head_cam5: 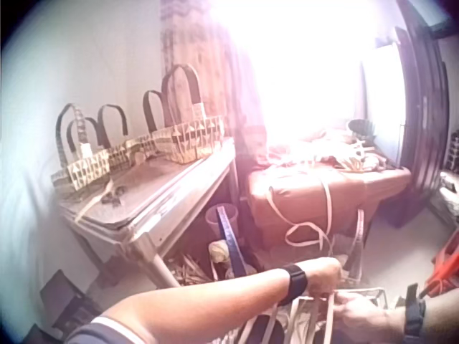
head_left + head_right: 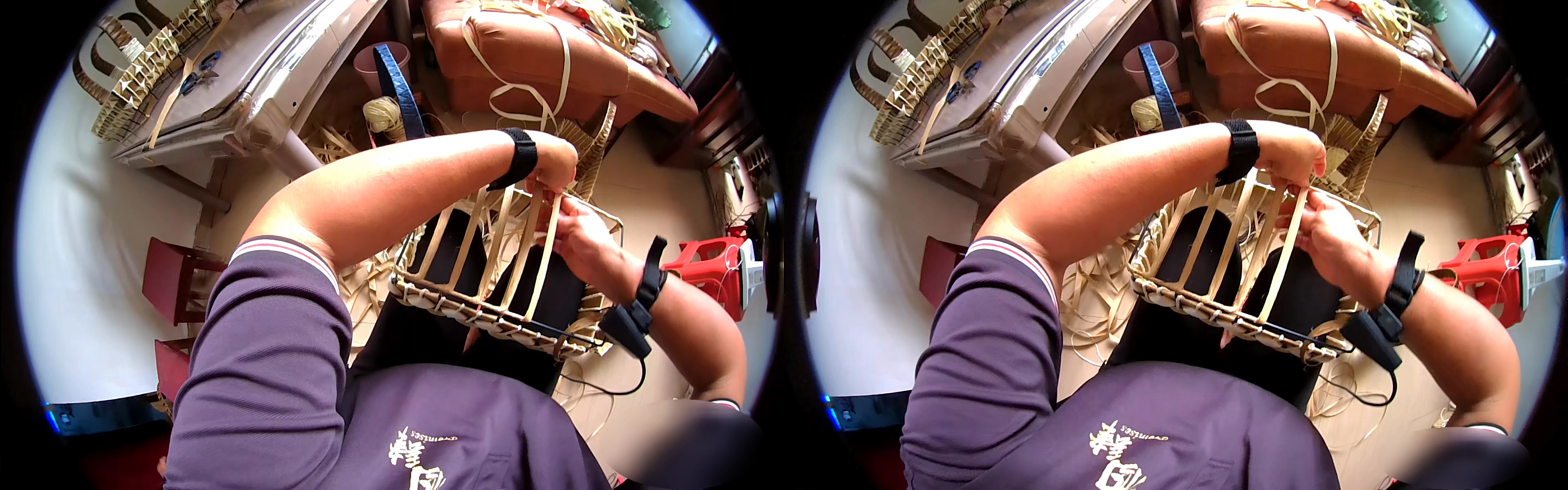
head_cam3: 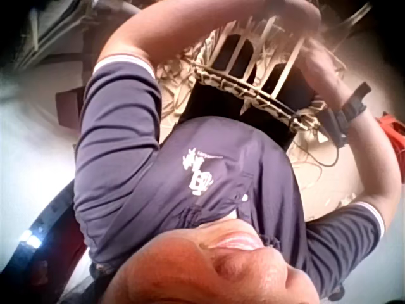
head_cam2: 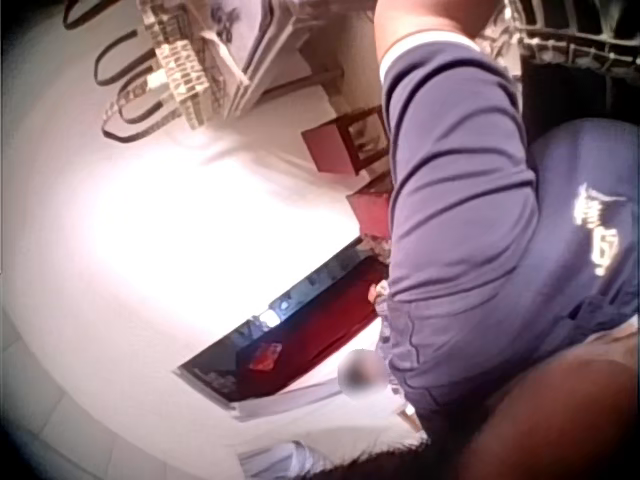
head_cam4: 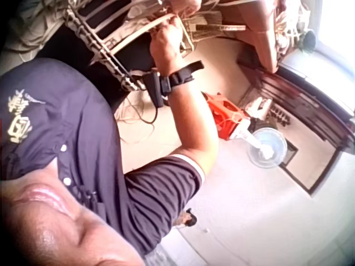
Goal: The person weaves a rectangular basket by hand using thin strips of material, threading vertical strips through a frame and securing horizontal strips around the top edge.
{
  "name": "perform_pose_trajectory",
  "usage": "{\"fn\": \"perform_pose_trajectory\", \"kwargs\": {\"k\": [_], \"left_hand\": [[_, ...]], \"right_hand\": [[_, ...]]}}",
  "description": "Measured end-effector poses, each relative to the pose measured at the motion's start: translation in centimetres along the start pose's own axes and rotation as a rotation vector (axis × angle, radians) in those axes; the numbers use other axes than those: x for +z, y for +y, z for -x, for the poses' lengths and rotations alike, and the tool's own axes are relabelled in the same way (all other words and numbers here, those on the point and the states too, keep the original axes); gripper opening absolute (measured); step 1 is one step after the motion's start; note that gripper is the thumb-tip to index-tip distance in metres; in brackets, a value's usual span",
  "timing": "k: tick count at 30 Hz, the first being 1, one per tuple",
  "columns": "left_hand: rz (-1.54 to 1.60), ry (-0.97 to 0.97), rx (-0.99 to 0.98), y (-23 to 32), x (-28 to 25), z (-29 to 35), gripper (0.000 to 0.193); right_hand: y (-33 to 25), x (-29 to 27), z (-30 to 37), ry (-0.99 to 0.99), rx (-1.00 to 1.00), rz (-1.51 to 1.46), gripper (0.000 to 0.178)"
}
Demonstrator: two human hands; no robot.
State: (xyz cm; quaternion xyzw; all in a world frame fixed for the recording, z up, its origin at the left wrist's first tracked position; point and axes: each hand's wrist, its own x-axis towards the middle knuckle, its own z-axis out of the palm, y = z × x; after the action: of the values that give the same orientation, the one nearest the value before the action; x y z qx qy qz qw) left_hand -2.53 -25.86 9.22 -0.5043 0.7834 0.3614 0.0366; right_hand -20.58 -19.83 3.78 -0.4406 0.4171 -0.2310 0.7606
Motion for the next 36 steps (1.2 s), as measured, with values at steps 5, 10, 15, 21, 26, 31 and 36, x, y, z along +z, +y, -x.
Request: {"fn": "perform_pose_trajectory", "kwargs": {"k": [5, 10, 15, 21, 26, 31, 36], "left_hand": [[-0.215, 0.064, 0.009, -1.1, 0.5, -0.8, 0.056], [-0.112, 0.013, -0.024, 0.7, -0.2, 0.2, 0.056], [-0.03, 0.004, -0.016, 0.1, 0.2, 0.6, 0.053], [-0.248, 0.266, 0.162, 0.6, 1.9, 3.5, 0.057], [0.054, 0.84, 0.398, 1.7, 9.0, 9.9, 0.029], [0.673, 0.496, 0.346, 2.2, 16.6, 17.3, 0.017], [1.166, 0.195, 0.121, 0.3, 23.3, 17.2, 0.052]], "right_hand": [[-0.9, 1.4, 0.2, 0.132, 0.091, 0.041, 0.022], [0.4, -0.5, -0.2, 0.135, 0.055, 0.059, 0.01], [-0.1, 0.8, 1.0, 0.223, -0.007, 0.545, 0.019], [0.0, 1.3, 5.5, 0.008, -0.523, 1.127, 0.017], [-0.6, 2.0, 6.8, -0.212, 0.238, 0.595, 0.02], [0.9, -0.6, 5.8, -0.25, 0.323, 0.491, 0.019], [2.0, -2.2, 3.7, -0.298, 0.343, 0.385, 0.017]]}}
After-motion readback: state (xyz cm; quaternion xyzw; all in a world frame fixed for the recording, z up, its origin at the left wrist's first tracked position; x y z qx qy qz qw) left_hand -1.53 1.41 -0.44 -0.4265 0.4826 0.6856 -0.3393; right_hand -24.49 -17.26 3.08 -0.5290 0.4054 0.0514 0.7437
